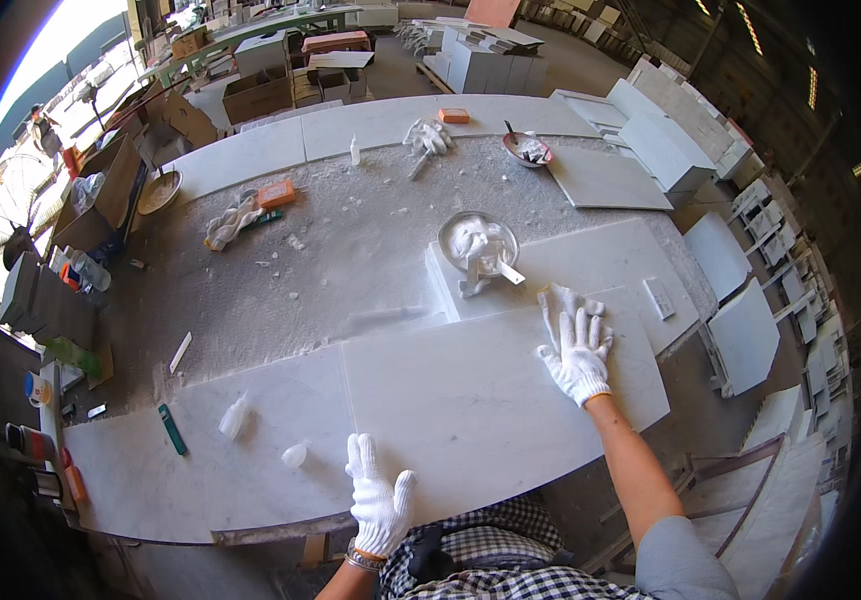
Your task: The person scrapes a white rectangular panel with a metal scraper, then lifts and places it on a stack. The person repeats the scraping process on another panel. The person wears gloves and works at a table in a workshop.
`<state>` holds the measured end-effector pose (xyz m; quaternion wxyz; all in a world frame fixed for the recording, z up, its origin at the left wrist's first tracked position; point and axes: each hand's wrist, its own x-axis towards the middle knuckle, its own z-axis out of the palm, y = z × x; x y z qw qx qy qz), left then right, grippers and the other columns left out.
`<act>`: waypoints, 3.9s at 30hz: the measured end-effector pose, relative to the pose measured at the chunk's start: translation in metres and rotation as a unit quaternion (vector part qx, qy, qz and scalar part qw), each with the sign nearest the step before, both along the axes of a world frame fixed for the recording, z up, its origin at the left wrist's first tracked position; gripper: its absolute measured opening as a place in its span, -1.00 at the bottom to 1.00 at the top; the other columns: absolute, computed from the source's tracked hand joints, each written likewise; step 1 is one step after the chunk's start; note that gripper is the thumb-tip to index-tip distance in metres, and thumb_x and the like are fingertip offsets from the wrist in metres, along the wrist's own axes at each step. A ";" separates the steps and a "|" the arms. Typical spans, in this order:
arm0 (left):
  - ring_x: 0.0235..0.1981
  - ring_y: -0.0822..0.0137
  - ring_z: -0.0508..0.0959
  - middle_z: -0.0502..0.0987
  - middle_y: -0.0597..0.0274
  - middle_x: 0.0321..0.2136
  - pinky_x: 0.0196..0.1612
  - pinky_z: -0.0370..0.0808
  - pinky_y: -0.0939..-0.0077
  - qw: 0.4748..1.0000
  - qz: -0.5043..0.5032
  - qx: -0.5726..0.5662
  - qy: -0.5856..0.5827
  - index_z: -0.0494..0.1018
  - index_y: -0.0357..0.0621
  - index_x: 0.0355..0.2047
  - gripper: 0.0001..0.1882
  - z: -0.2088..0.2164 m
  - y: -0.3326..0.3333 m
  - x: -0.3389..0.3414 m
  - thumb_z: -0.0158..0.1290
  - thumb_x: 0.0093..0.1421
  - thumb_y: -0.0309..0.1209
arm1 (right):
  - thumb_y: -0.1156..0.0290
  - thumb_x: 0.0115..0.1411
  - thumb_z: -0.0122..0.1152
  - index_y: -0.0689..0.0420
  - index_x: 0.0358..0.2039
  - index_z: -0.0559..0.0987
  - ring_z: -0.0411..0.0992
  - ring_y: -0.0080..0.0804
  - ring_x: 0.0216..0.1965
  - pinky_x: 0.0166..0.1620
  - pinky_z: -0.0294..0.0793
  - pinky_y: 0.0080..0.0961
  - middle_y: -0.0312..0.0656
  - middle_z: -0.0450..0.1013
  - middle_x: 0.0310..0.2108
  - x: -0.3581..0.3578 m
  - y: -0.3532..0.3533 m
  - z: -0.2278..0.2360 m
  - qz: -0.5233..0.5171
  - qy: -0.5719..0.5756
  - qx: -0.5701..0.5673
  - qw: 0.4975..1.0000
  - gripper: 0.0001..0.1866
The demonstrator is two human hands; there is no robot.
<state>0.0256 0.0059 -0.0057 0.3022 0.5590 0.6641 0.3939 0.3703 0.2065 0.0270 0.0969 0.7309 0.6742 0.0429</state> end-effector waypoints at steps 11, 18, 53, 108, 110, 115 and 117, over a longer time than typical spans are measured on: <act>0.52 0.16 0.00 -0.03 -0.01 0.53 0.50 -0.05 0.27 0.947 0.158 0.007 -0.281 -0.22 -0.20 0.55 -0.12 -0.023 -0.008 -0.009 -0.35 0.51 0.20 | -0.20 0.43 -0.10 -0.25 0.53 0.14 -0.28 0.13 0.58 0.43 -0.34 0.50 -0.07 -0.17 0.59 -0.230 -0.102 0.029 0.400 0.130 -0.185 0.888 -0.27; 0.52 0.14 0.01 -0.01 0.00 0.52 0.53 -0.06 0.20 0.958 0.115 0.008 -0.261 -0.11 -0.29 0.51 -0.17 -0.024 -0.007 -0.015 -0.46 0.55 0.16 | -0.07 0.35 0.12 -0.22 0.44 0.32 -0.11 0.15 0.55 0.43 -0.18 0.48 -0.13 0.01 0.55 -0.072 -0.168 -0.008 0.255 0.126 -0.011 0.959 -0.32; -0.28 0.57 0.36 0.47 0.45 -0.30 -0.18 0.35 0.58 0.933 0.110 -0.141 -0.313 0.53 -0.29 0.03 -0.70 0.025 0.036 -0.042 0.05 0.44 -0.32 | -0.15 0.32 0.20 0.24 0.24 0.42 0.44 0.13 0.21 0.23 0.43 -0.11 0.22 0.46 0.18 0.172 -0.081 0.019 -0.221 0.210 0.092 0.948 -0.25; -0.01 0.34 0.52 0.59 0.14 -0.05 0.10 0.45 0.36 0.976 0.144 0.072 -0.145 0.51 -0.31 0.10 -0.47 -0.012 -0.018 -0.098 0.02 0.48 -0.03 | -0.18 0.36 0.08 0.15 0.42 0.22 0.05 0.18 0.48 0.39 0.13 0.20 0.14 0.11 0.47 0.172 -0.252 -0.019 -0.216 0.086 0.207 0.950 -0.17; 0.05 0.30 0.52 0.58 0.08 0.01 0.16 0.44 0.35 0.982 0.114 0.088 -0.126 0.48 -0.33 0.15 -0.45 -0.010 -0.010 -0.086 0.00 0.49 -0.04 | -0.23 0.39 -0.01 0.19 0.41 0.25 0.11 0.21 0.45 0.42 0.09 0.20 0.18 0.17 0.43 0.122 -0.250 -0.024 -0.097 0.059 0.244 0.963 -0.16; 0.09 0.27 0.50 0.53 0.08 0.08 0.19 0.43 0.35 0.983 0.107 0.068 -0.133 0.37 -0.38 0.28 -0.37 -0.012 0.013 -0.058 0.00 0.49 -0.05 | -0.41 0.30 -0.07 0.21 0.42 0.28 -0.06 0.20 0.53 0.40 -0.11 0.50 0.17 0.05 0.50 -0.041 -0.263 -0.029 0.217 0.125 0.126 0.960 0.00; 0.09 0.29 0.49 0.53 0.10 0.08 0.19 0.42 0.36 0.984 0.099 0.060 -0.138 0.37 -0.38 0.29 -0.38 -0.013 0.022 -0.056 0.01 0.49 -0.05 | -0.37 0.33 -0.11 0.24 0.42 0.28 -0.16 0.28 0.54 0.41 -0.15 0.51 0.23 -0.01 0.51 -0.071 -0.267 -0.031 0.277 0.189 0.114 0.935 -0.03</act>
